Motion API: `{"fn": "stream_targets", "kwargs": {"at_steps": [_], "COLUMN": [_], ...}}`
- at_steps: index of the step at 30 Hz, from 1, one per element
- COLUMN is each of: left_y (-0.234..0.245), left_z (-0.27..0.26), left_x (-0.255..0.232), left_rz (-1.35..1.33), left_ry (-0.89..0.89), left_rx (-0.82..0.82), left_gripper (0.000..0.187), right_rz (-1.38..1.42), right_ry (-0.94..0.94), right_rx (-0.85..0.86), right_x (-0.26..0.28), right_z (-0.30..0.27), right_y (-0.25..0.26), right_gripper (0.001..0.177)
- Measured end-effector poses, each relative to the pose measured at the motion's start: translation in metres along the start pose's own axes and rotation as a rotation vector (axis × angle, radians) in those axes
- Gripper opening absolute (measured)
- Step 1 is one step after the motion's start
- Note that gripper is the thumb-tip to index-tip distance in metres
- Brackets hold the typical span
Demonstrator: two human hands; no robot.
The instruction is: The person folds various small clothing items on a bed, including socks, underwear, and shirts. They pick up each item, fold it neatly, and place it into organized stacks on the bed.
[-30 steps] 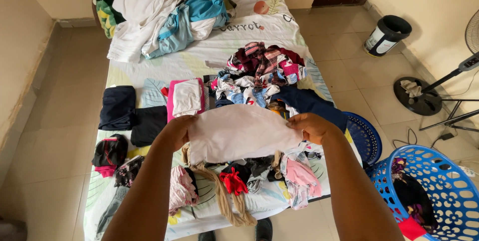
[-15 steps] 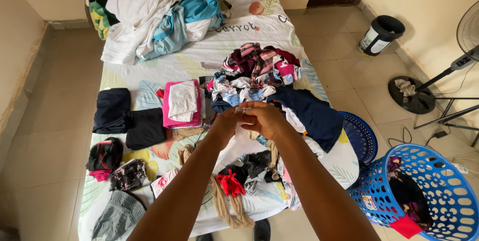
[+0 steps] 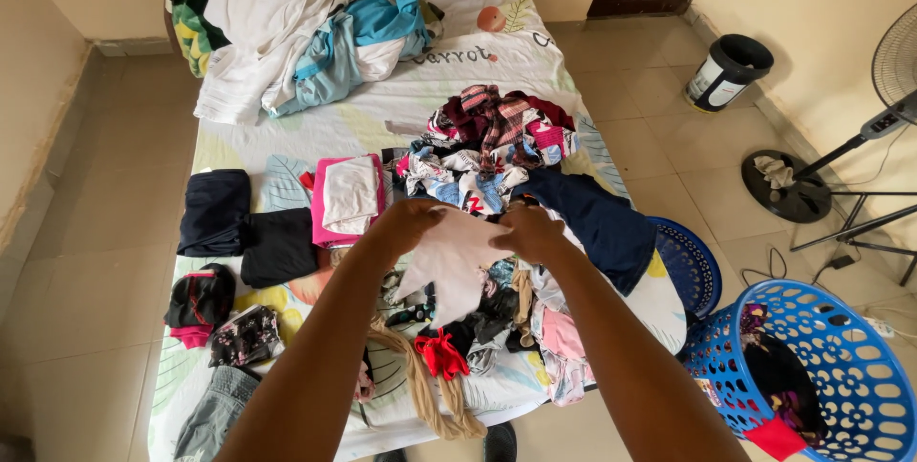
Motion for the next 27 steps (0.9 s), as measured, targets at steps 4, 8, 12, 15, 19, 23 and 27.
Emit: {"fn": "stream_targets", "kwargs": {"at_steps": [4, 8, 12, 15, 19, 23, 27], "left_y": [0.027, 0.027, 0.009, 0.002, 0.01, 0.012, -0.033], "left_z": [-0.009, -0.012, -0.016, -0.024, -0.027, -0.028, -0.048], "left_x": [0.037, 0.052, 0.038, 0.023, -0.005, -0.007, 0.032], "left_rz": [-0.08, -0.17, -0.547, -0.771, -0.992, -1.134, -0.798], "left_ry": [0.19, 0.142, 0.112, 0.18, 0.08, -0.012, 0.266], "left_rx": [-0.109, -0.03, 0.195, 0.21, 0.199, 0.128, 0.311], "left_gripper": [0.044, 0.046, 0.044, 0.044, 0.048, 0.051, 0.046], "right_rz": [0.727, 0.85, 1.384, 1.619, 1.329, 1.596, 1.886], "right_ry": [0.115, 0.26, 0.195, 0.258, 0.246, 0.142, 0.173], "right_rx": [0.057, 0.088, 0.234, 0.28, 0.446, 0.428, 0.327], "right_x": [-0.025, -0.028, -0.023, -0.012, 0.014, 0.02, 0.015], "right_z": [0.003, 0.003, -0.006, -0.021, -0.033, -0.024, -0.008], "right_y": [0.004, 0.003, -0.004, 0.003, -0.016, -0.03, -0.029], "right_gripper": [0.058, 0.047, 0.046, 0.045, 0.051, 0.049, 0.05]}}
Point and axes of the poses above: each hand's wrist, its own z-axis towards the middle knuckle, its own y-axis out of the back of the hand, x = y × z, the point moved 7 cm from there along z, towards the middle knuckle, and after that the axes turned 7 degrees about x, right-handed, at the moved point
